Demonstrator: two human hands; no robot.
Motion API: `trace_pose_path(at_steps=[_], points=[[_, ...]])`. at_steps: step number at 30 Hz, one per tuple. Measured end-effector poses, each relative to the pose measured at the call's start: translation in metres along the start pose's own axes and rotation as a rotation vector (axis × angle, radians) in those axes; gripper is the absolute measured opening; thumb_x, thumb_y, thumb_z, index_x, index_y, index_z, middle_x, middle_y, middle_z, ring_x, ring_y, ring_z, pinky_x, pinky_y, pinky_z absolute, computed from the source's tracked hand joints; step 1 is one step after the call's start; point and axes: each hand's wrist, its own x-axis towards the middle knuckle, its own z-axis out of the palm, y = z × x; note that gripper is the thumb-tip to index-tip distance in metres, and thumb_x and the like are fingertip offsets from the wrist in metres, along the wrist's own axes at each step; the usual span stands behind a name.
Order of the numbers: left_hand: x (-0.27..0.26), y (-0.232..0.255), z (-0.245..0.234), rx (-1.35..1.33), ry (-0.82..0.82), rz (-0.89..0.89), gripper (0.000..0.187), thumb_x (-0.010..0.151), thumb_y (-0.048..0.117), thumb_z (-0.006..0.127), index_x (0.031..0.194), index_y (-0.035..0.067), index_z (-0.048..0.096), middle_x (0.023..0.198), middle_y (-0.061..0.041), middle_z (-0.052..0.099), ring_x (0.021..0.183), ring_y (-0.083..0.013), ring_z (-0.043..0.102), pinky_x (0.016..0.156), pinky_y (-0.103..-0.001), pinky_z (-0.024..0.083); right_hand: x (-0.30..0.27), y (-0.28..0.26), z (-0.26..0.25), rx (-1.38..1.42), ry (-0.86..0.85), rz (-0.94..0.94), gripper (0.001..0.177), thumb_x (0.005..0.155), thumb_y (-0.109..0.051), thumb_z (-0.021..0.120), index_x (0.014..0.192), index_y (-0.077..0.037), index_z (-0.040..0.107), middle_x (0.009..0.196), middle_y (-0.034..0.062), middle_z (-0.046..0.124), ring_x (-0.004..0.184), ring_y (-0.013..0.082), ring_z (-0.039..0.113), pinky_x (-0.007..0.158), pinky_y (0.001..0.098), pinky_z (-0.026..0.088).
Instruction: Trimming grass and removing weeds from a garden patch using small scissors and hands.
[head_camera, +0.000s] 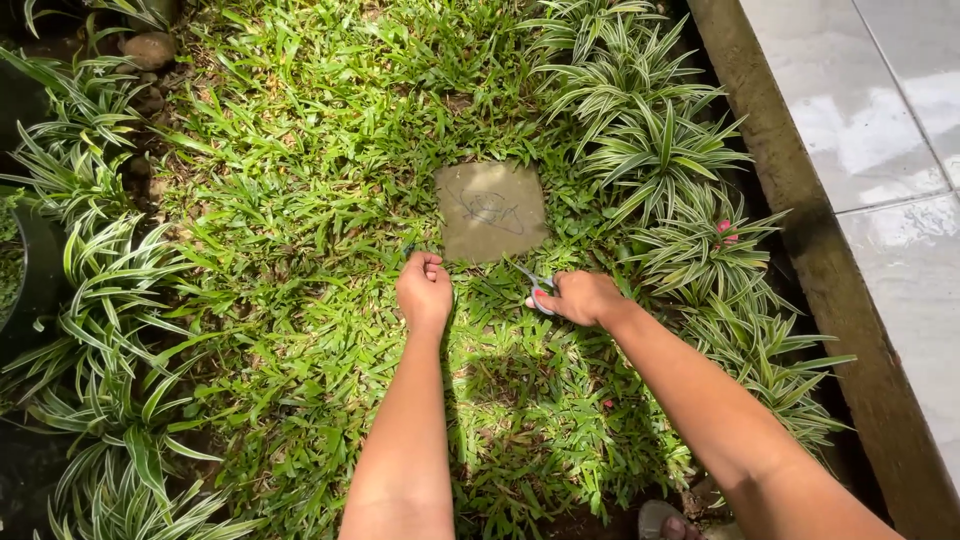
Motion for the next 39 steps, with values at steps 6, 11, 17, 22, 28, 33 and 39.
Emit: trace_pose_path(at_steps=[6,11,17,22,28,33,39], points=[[-0.006,0.009,-0.007,0.002,-0.027,0.013,0.014,0.088,0.011,0.063,0.096,0.016,0.072,0.084,-0.005,0.072,0.091,-0.0261,0.071,0.085,-0.041,0.057,0.019,0.008,0.013,0.056,0.059,0.0,0.052,0.099,-0.058,0.043,0.116,-0.016,0.068,0.115,0.014,0.074,0.119,0.034,0.067,0.101,0.0464,0.052],[0.003,0.001,-0.016,-0.037,0.003,-0.065,0.02,0.087,0.011,0.063,0.1,0.021,0.074,0.083,0.004,0.072,0.087,-0.017,0.07,0.085,-0.037,0.057,0.026,0.01,0.009,0.077,0.149,-0.026,0.049,0.1,-0.054,0.043,0.11,-0.013,0.068,0.11,0.0174,0.074,0.113,0.0373,0.069,0.097,0.0485,0.054],[0.016,-0.017,-0.061,-0.026,0.113,-0.103,0.019,0.089,0.012,0.063,0.103,0.02,0.072,0.085,0.005,0.074,0.088,-0.0159,0.07,0.086,-0.037,0.056,-0.004,-0.011,0.008,-0.084,0.085,-0.113,0.046,0.096,-0.059,0.048,0.111,-0.018,0.062,0.106,0.0119,0.075,0.11,0.03,0.071,0.094,0.0449,0.054],[0.015,-0.033,-0.073,-0.015,0.188,-0.153,0.017,0.087,0.011,0.066,0.099,0.022,0.071,0.084,0.008,0.074,0.084,-0.0136,0.07,0.083,-0.034,0.055,0.037,-0.008,0.041,-0.146,0.134,-0.169,0.04,0.1,-0.053,0.046,0.106,-0.017,0.063,0.093,0.0091,0.074,0.099,0.0276,0.073,0.089,0.0416,0.057],[0.026,-0.041,-0.08,-0.062,0.184,-0.145,0.014,0.086,0.012,0.067,0.095,0.023,0.073,0.082,0.01,0.074,0.082,-0.0097,0.069,0.082,-0.031,0.055,0.029,-0.03,0.033,-0.091,0.263,-0.227,0.041,0.099,-0.048,0.049,0.106,-0.011,0.066,0.094,0.0172,0.075,0.101,0.0366,0.073,0.09,0.0494,0.056],[0.028,-0.07,-0.11,-0.099,0.232,-0.188,0.018,0.086,0.006,0.068,0.094,0.021,0.075,0.077,0.007,0.072,0.075,-0.011,0.064,0.077,-0.028,0.052,-0.024,-0.068,0.025,-0.224,0.01,-0.241,0.037,0.103,-0.048,0.053,0.116,-0.015,0.059,0.089,0.0075,0.07,0.087,0.0249,0.072,0.078,0.0401,0.061],[0.034,-0.118,-0.103,-0.06,0.275,-0.271,0.011,0.084,0.016,0.07,0.089,0.025,0.074,0.071,0.012,0.07,0.074,-0.0107,0.068,0.079,-0.03,0.055,-0.022,-0.069,0.077,-0.455,0.071,-0.372,0.049,0.093,-0.058,0.054,0.113,-0.014,0.061,0.107,0.0093,0.072,0.108,0.0294,0.07,0.092,0.0469,0.056]])
